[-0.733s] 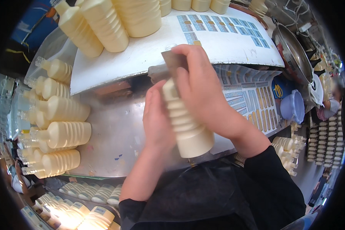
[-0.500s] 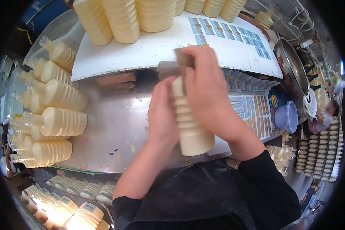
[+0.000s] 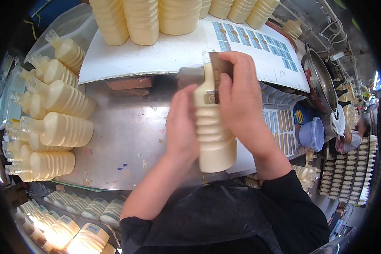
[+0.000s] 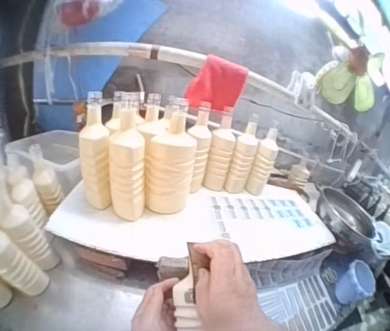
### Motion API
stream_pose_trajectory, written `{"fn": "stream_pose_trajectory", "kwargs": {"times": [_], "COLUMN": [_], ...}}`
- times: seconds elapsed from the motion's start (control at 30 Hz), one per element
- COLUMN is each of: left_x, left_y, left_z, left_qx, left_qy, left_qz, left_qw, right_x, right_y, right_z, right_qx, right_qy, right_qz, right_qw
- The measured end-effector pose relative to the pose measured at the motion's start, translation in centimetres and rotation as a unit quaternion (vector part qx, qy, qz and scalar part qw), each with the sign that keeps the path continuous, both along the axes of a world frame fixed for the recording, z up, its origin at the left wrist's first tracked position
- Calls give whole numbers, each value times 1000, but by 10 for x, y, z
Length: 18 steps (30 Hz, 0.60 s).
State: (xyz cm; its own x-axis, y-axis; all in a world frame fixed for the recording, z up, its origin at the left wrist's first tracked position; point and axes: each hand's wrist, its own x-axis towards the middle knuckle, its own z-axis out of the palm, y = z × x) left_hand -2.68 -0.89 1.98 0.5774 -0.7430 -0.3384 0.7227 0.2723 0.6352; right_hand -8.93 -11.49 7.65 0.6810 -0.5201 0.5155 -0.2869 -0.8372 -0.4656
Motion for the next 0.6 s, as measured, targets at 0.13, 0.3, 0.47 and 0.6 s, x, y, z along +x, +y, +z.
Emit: {"fn": "stream_pose_trajectory", "kwargs": {"times": [0.13, 0.3, 0.47, 0.6], "left_x": [-2, -1, 2, 4], "left_y": [-3, -7, -3, -3], "left_z": [-1, -1, -6, -12], "left_qx": [-4, 102, 48, 35], "left_qy": [-10, -163, -114, -96], "left_qz": [-5, -13, -10, -6], "left_qw": [1000, 981, 992, 995], "right_x": [-3, -1, -23, -36], "right_y": [-5, -10, -40, -51], "right_z": [0, -9, -24, -39], "right_qx": [33, 39, 73, 123], "right_qy": [-16, -40, -58, -78], "right_qz": [19, 45, 33, 16], "right_qw": [999, 997, 995, 989]}}
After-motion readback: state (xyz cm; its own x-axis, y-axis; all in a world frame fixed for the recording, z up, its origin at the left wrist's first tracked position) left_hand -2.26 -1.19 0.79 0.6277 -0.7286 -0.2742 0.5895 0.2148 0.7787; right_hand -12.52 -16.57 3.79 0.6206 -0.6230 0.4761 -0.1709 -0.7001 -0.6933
